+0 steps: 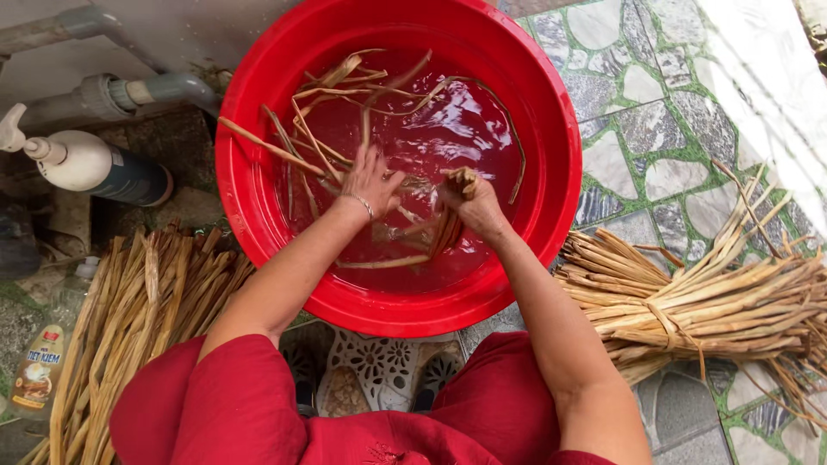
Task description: The person repeatedly submerges and agitates bundles of dried plant stalks in a red basin of water. They separate individual stalks from the bundles and place them into the water, continuing to soak and rinse them by hand.
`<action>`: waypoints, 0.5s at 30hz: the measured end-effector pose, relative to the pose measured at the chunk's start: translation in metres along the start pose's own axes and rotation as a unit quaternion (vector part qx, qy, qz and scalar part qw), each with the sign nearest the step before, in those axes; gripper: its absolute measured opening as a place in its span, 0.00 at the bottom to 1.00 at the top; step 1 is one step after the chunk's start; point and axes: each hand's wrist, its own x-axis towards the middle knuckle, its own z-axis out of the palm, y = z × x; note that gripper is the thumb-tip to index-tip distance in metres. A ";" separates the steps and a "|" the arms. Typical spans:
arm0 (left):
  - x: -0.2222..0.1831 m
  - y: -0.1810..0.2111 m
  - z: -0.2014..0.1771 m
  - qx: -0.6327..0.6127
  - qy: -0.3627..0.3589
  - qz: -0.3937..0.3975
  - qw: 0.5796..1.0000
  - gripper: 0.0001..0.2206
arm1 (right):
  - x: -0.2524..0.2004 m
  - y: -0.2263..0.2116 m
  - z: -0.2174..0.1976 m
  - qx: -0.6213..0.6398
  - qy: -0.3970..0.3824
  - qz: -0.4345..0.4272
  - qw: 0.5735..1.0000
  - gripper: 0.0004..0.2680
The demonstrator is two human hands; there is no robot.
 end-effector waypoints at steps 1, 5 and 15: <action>-0.007 0.004 0.010 0.058 -0.057 -0.006 0.997 0.26 | -0.003 0.004 0.000 -0.030 -0.006 0.058 0.998 0.07; -0.031 0.031 0.031 -0.102 -0.344 -0.019 0.933 0.31 | -0.013 0.001 -0.022 -0.222 0.021 0.198 0.954 0.06; 0.032 -0.056 -0.022 -0.316 -0.066 -0.136 0.937 0.14 | 0.007 0.020 0.009 -0.419 -0.008 0.237 0.877 0.05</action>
